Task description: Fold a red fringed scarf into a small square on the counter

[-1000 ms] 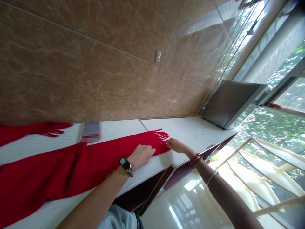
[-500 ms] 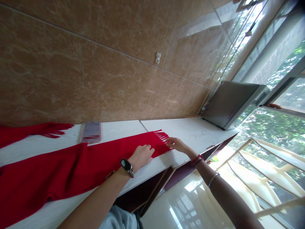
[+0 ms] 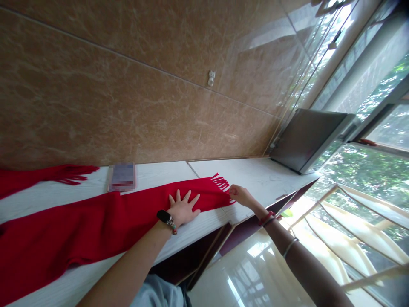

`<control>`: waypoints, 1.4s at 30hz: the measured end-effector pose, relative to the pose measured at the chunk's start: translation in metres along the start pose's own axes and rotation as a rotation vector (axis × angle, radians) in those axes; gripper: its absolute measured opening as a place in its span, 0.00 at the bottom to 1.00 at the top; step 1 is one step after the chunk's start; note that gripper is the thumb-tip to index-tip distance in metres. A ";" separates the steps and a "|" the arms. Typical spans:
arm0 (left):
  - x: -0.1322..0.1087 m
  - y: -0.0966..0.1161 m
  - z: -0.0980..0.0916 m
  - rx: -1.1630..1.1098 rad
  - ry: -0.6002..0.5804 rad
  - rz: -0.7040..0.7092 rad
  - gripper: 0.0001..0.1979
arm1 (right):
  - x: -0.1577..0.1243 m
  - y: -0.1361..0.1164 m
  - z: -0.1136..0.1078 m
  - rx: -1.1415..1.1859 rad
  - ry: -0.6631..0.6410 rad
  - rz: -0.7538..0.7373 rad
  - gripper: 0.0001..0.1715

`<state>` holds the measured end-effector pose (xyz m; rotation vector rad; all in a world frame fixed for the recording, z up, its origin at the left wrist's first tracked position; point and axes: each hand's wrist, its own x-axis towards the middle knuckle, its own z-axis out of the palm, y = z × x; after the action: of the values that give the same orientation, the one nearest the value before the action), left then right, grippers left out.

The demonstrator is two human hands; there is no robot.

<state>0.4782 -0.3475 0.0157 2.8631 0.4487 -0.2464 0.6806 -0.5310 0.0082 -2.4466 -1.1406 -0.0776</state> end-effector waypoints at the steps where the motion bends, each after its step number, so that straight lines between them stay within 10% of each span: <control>1: -0.001 0.001 0.000 -0.003 -0.001 -0.003 0.31 | -0.002 0.000 0.002 -0.005 -0.025 0.008 0.09; 9: -0.003 0.007 -0.003 0.058 0.060 0.064 0.29 | -0.008 0.000 0.007 -0.051 -0.125 -0.001 0.12; 17: -0.007 0.006 -0.010 0.262 0.269 0.545 0.25 | -0.019 -0.004 -0.011 -0.131 -0.225 -0.547 0.19; 30: 0.000 0.003 -0.013 0.250 0.378 0.441 0.11 | -0.008 -0.008 -0.001 -0.242 0.026 -0.564 0.13; 36: 0.010 -0.004 -0.015 0.050 0.395 0.319 0.12 | -0.009 -0.005 0.004 -0.212 -0.003 -0.555 0.34; 42: 0.016 -0.018 -0.017 -0.077 0.351 0.238 0.13 | -0.006 -0.015 0.018 -0.216 0.046 -0.537 0.16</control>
<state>0.4894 -0.3217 0.0256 2.8501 0.1677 0.3122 0.6636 -0.5197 -0.0040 -2.2259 -1.8174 -0.4351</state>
